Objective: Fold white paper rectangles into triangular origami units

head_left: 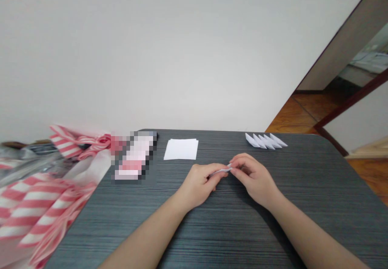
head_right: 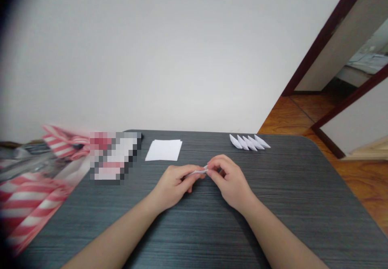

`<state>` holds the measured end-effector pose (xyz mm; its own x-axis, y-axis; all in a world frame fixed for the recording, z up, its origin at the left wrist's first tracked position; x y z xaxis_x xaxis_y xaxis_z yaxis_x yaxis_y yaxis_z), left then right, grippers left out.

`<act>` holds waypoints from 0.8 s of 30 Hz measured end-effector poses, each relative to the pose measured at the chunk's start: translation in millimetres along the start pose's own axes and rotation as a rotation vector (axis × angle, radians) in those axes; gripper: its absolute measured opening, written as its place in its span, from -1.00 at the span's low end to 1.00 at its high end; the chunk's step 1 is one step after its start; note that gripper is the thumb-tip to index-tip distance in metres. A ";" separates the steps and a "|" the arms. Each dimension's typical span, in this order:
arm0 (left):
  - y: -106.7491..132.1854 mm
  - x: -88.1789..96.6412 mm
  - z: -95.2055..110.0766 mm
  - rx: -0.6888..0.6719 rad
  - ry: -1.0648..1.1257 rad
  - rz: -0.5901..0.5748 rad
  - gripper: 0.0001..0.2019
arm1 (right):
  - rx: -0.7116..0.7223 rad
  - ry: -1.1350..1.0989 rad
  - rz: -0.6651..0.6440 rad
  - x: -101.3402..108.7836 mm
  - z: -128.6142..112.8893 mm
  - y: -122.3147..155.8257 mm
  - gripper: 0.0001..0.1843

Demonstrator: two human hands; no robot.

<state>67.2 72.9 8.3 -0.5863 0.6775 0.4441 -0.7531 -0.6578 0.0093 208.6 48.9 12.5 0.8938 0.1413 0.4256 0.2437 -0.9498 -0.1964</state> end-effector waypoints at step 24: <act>-2.4 0.3 0.1 0.016 -0.047 0.029 -0.76 | 0.013 0.127 0.018 5.9 -8.6 0.1 -0.89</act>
<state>68.9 74.7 8.5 -0.5932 0.6421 0.4856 -0.7308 -0.6825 0.0097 210.7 47.2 22.6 0.8432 0.0872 0.5304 0.2340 -0.9479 -0.2162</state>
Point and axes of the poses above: each hand's wrist, its own y-axis away from the middle knuckle, its own x-axis out of the back of the hand, z = x × y, the point moved 9 cm from there along -y, towards the middle knuckle, and after that the axes turned 12 degrees about -z, right-handed, at the moved point
